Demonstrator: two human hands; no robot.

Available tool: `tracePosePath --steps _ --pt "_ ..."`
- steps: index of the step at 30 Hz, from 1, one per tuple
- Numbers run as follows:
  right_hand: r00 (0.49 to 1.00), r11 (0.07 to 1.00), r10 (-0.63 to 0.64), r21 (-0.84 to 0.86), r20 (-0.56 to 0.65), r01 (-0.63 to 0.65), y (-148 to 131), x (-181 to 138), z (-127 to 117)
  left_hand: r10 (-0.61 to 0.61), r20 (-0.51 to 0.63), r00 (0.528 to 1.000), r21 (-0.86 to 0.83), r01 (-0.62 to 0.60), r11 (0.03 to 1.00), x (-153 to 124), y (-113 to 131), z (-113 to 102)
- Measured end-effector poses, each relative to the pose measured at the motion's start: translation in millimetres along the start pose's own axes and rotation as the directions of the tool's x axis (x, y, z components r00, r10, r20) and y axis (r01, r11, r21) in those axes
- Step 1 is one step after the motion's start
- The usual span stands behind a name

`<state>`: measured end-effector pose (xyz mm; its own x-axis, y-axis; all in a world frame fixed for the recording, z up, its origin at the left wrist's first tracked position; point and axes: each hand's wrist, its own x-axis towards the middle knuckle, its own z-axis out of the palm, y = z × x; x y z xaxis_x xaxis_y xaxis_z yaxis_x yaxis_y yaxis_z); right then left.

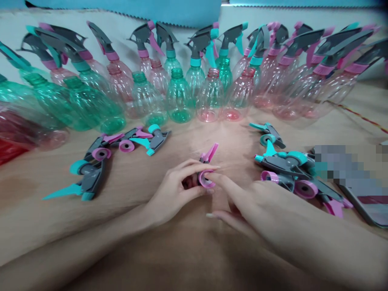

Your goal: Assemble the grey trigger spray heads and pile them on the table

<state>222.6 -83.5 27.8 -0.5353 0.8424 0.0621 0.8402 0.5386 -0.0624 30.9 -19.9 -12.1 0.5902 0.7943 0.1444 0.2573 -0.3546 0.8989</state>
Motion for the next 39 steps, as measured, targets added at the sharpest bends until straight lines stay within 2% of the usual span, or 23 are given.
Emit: tracePosePath --steps 3,6,14,19,26,34,39 --pt "1.0 1.0 0.007 -0.026 -0.027 -0.007 4 1 3 -0.001 0.016 1.0 0.017 0.0 1.0 0 0 0" --pt "0.998 0.998 -0.051 -0.046 -0.043 0.049 4 3 4 0.009 0.02 1.0 0.025 -0.01 1.0 0 2 0" --pt "0.999 0.996 -0.023 0.09 -0.034 0.026 2 12 7 -0.033 0.041 0.999 0.002 0.033 0.999 2 4 0" --pt "0.991 0.996 0.007 0.086 -0.132 0.004 3 11 21 -0.05 0.047 0.998 -0.002 0.05 0.999 1 6 0" --pt "0.978 0.996 0.044 0.085 -0.205 -0.027 -2 13 32 -0.054 0.084 0.995 -0.025 0.056 0.998 1 7 1" --pt "0.976 0.994 -0.03 0.092 -0.218 0.051 0 14 37 -0.019 0.089 0.996 0.026 0.017 1.0 -1 7 2" --pt "0.964 0.991 0.016 0.13 -0.265 0.019 -5 13 35 0.034 0.089 0.995 0.099 -0.043 0.994 -4 9 3"
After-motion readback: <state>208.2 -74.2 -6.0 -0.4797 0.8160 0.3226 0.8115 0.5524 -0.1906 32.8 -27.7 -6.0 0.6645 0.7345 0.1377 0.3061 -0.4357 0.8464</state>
